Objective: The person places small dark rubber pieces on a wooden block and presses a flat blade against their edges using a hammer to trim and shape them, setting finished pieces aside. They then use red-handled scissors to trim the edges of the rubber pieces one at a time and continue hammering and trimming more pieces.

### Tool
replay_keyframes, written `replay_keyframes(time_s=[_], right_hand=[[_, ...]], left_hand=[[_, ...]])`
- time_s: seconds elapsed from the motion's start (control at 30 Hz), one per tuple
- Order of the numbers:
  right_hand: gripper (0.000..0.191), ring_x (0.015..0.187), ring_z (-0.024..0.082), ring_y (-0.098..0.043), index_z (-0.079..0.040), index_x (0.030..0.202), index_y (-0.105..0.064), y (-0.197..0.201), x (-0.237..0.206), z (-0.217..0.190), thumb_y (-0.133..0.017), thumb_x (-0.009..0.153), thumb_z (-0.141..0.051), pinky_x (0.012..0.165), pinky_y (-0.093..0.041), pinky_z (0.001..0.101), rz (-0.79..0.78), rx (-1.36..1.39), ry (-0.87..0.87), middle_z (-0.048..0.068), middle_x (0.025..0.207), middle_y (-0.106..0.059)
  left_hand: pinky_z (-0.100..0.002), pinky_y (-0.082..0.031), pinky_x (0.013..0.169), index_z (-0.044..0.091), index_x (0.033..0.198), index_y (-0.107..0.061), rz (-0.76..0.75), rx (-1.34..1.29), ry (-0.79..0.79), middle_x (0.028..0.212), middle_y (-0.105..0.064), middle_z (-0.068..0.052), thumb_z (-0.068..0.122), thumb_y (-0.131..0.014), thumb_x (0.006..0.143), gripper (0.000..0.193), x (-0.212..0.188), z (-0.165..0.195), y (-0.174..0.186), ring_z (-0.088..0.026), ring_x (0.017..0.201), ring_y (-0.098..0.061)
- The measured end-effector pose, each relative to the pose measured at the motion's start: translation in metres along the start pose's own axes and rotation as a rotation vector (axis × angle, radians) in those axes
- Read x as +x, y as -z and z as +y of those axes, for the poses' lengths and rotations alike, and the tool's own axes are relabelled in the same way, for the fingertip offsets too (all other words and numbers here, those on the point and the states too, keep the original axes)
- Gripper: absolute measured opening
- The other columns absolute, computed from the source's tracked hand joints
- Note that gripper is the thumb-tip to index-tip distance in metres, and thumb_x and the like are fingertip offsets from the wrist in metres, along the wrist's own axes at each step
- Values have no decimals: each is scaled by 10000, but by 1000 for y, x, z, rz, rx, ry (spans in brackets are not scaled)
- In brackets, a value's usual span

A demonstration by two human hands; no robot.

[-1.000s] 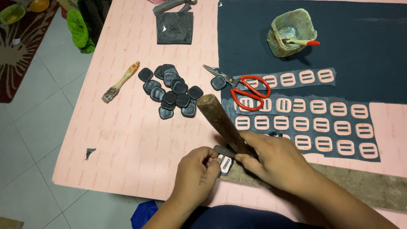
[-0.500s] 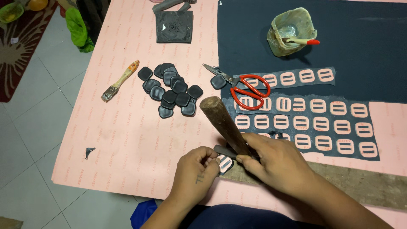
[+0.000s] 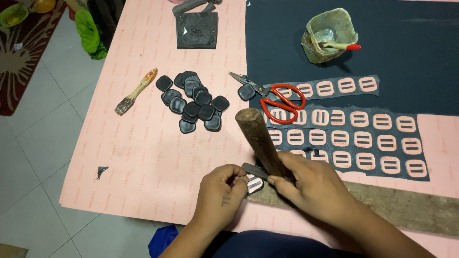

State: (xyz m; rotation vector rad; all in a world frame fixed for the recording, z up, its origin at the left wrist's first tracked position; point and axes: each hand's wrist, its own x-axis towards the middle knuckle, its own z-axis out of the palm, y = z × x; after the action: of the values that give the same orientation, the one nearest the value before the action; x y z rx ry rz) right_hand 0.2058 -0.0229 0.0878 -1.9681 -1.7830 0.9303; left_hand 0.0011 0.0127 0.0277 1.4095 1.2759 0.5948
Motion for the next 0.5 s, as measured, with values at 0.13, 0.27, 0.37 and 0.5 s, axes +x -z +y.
replay_keyframes(time_s=[0.13,0.27,0.37,0.5], right_hand=[[388,719,276,-743,-171,1171,-684,-1,-5,4,-731,829,-347,647,-569,396,5,-11,26,87,835,-754],[341,717,278,-733,-151,1112,-685,-3,-12,7,-708,814,-315,637,-564,403,16,-55,74,80,879,-740],[344,729,289,-726,-140,1113,-678,-5,-9,7,-714,820,-316,641,-555,415,26,-78,71,89,910,-736],[393,724,303,-720,-130,1175,-673,-7,-2,5,-709,824,-302,637,-555,416,74,1,121,107,849,-740]], left_hand=[[-254,-501,569,-14,859,-735,80,82,-122,678,-670,-28,108,-694,833,131,0,0,-3,-80,592,-607],[-230,-489,594,-10,909,-688,2,-194,-32,715,-645,12,88,-701,858,111,1,-10,-2,-52,641,-564],[-215,-454,601,-30,918,-682,-98,-376,-5,738,-618,31,63,-690,884,100,7,-16,-1,-42,666,-528],[-214,-427,559,-36,878,-721,-47,-198,-29,680,-607,25,72,-695,871,111,6,-16,-2,-44,621,-506]])
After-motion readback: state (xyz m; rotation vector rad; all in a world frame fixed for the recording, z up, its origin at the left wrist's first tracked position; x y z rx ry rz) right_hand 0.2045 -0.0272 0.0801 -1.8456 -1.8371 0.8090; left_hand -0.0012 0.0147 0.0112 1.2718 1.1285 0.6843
